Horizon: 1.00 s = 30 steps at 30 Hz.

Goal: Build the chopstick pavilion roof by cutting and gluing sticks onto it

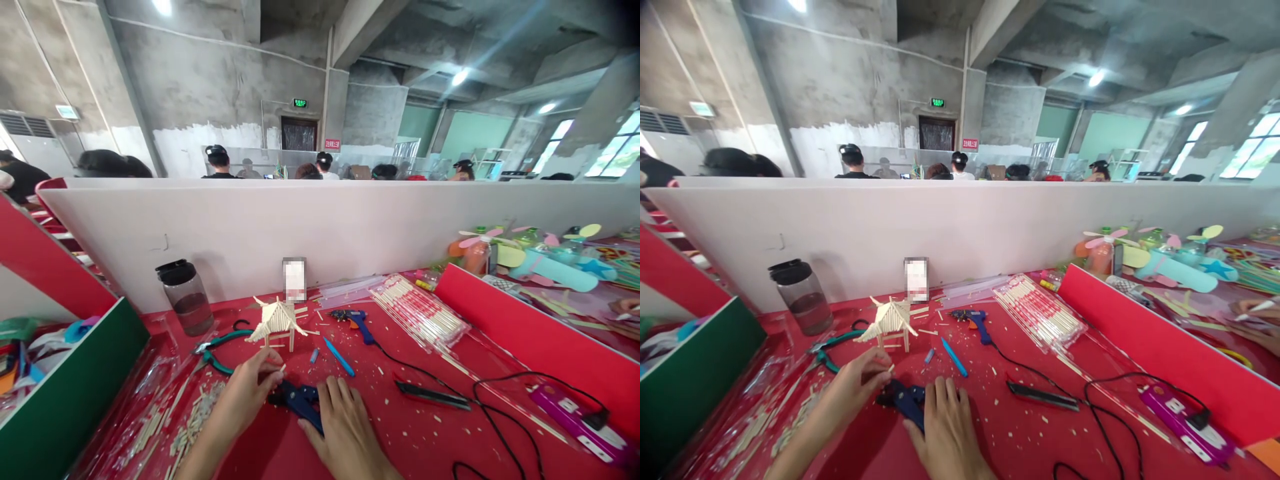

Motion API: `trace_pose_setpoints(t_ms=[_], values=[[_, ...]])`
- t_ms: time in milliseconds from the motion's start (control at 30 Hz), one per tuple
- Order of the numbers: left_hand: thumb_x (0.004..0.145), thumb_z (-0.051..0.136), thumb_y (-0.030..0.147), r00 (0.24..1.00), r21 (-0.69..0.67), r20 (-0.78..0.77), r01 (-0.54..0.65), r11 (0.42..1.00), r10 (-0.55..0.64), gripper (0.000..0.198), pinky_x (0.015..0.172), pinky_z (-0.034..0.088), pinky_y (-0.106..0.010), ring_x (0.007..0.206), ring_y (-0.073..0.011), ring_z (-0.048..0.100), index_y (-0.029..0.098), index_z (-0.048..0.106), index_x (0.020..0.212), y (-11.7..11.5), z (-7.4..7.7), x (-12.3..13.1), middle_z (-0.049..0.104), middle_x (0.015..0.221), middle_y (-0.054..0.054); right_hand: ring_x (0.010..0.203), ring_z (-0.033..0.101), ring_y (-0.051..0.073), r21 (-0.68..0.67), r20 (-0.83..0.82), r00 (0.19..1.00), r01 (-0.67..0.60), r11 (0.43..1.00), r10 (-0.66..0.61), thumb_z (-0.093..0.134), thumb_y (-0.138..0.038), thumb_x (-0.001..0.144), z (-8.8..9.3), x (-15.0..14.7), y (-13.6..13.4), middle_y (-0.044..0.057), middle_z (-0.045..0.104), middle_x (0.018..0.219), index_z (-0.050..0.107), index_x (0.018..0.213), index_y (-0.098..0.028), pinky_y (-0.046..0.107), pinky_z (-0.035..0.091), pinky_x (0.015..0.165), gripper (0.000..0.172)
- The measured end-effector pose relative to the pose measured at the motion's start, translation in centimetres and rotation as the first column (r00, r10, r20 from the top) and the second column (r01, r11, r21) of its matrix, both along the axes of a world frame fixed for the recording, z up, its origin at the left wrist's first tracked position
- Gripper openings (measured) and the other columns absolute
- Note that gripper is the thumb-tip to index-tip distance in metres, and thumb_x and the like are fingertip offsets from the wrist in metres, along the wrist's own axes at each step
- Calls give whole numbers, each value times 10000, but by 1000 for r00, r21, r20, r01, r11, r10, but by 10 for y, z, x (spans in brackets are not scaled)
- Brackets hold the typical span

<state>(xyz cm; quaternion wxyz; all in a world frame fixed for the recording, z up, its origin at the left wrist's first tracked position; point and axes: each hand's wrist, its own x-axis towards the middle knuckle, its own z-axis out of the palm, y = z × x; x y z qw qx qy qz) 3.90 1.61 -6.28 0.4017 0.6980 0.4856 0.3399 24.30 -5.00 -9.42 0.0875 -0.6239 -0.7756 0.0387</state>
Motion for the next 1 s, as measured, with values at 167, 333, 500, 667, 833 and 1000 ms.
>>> trace_pose_setpoints(t_ms=[167,333,500,667,833,1000], values=[[897,579,370,1000,-22,-23,-12,1000,12,214,678,500,-279,753,-241,689,185,680,859,2,-6,4,746,791,-64,1255,567,420,56,-101,995,18,998,-12,639,-435,923,-11,-8,2,241,619,1384,626,1361,-83,590,440,1060,562],[908,570,430,996,11,-45,-70,997,71,284,637,479,-263,688,-218,647,184,667,806,0,-1,7,702,723,-34,1325,499,458,40,-183,983,6,999,2,652,-535,890,-17,-9,-1,271,567,1434,558,1435,-63,643,338,1129,727],[950,548,424,989,97,-37,-141,985,145,289,647,456,-239,682,-194,624,192,659,817,-6,7,12,684,715,-9,1270,558,395,47,-468,880,-62,997,77,703,-394,863,17,-1,10,182,635,1359,606,1358,-160,572,424,1087,556],[952,562,411,985,143,-21,-169,975,174,252,642,463,-218,695,-187,642,208,672,851,-13,14,23,713,761,-5,903,724,228,5,-906,416,-161,987,73,593,-384,961,50,4,43,75,757,1005,679,1092,-206,327,578,800,238],[972,547,377,980,193,-83,-162,968,181,222,691,472,-229,722,-190,667,218,671,878,-13,19,29,744,811,-13,844,727,227,29,-970,232,-164,986,68,686,-431,902,49,-7,62,66,760,918,707,953,-195,301,572,748,242],[968,566,359,986,193,20,-168,967,167,185,770,498,-246,809,-202,696,220,686,937,-9,16,34,765,891,-30,778,720,216,60,-981,178,-124,990,82,696,-446,891,51,-13,67,57,745,839,705,877,-189,283,565,692,257]])
